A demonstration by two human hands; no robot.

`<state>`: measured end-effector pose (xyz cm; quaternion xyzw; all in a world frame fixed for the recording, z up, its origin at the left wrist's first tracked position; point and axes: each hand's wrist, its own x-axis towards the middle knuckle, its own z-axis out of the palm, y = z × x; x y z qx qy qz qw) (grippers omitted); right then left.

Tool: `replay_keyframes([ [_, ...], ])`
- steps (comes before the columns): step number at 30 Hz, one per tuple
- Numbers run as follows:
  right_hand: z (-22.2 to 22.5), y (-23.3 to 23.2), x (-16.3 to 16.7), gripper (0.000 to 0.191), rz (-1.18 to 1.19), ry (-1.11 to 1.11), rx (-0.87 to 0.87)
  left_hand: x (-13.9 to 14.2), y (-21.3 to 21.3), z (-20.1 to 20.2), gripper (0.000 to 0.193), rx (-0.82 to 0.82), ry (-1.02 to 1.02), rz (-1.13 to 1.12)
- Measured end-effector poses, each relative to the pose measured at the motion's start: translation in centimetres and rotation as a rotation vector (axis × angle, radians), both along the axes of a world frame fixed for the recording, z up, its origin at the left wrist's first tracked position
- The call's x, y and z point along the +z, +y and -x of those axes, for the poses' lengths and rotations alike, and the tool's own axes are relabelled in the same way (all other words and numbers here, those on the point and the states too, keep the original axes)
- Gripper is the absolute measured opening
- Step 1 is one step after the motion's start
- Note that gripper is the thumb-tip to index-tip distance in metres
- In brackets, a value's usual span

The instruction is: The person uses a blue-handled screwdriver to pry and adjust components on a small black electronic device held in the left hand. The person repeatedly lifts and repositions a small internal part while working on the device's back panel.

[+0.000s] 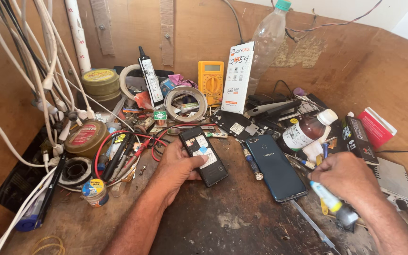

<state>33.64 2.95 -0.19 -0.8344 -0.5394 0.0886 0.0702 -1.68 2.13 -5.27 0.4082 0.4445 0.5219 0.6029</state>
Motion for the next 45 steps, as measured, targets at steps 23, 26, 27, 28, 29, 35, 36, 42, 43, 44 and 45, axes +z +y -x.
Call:
replay_keyframes([
  [23,3.7,-0.2,1.3,0.014,-0.781,0.767,0.247,-0.9,0.2,-0.3,0.038,-0.003,-0.076,0.006],
  [26,6.7,-1.0,1.4,0.020,-0.588,0.777,0.169,-1.1,0.3,-0.2,0.036,0.002,-0.093,0.006],
  [27,7.8,-1.4,1.2,0.023,-0.495,0.760,0.132,-1.3,0.4,-0.3,0.035,-0.003,-0.119,-0.002],
  [28,8.9,-1.8,1.0,0.024,-0.454,0.769,0.149,-1.6,0.5,-0.3,0.034,-0.008,-0.144,-0.010],
  [29,10.1,-2.2,0.7,0.026,-0.411,0.779,0.165,-1.8,0.6,-0.3,0.034,-0.011,-0.151,-0.015],
  [35,15.5,-3.1,-0.6,0.025,-0.400,0.698,0.282,-2.4,0.7,-0.4,0.033,-0.057,-0.184,-0.033],
  [36,16.1,-3.1,-0.8,0.024,-0.412,0.681,0.279,-2.3,0.6,-0.5,0.034,-0.065,-0.189,-0.029],
  [42,17.6,-3.4,-1.7,0.026,-0.601,0.632,0.389,-1.9,0.3,-0.6,0.041,-0.087,-0.239,-0.046],
  [43,17.7,-3.4,-1.9,0.027,-0.637,0.632,0.416,-1.9,0.2,-0.6,0.042,-0.089,-0.247,-0.054],
  [44,17.8,-3.4,-2.0,0.028,-0.673,0.631,0.443,-1.9,0.2,-0.6,0.042,-0.086,-0.241,-0.055],
  [45,17.9,-3.5,-2.0,0.029,-0.710,0.628,0.468,-1.9,0.2,-0.5,0.042,-0.085,-0.235,-0.055],
])
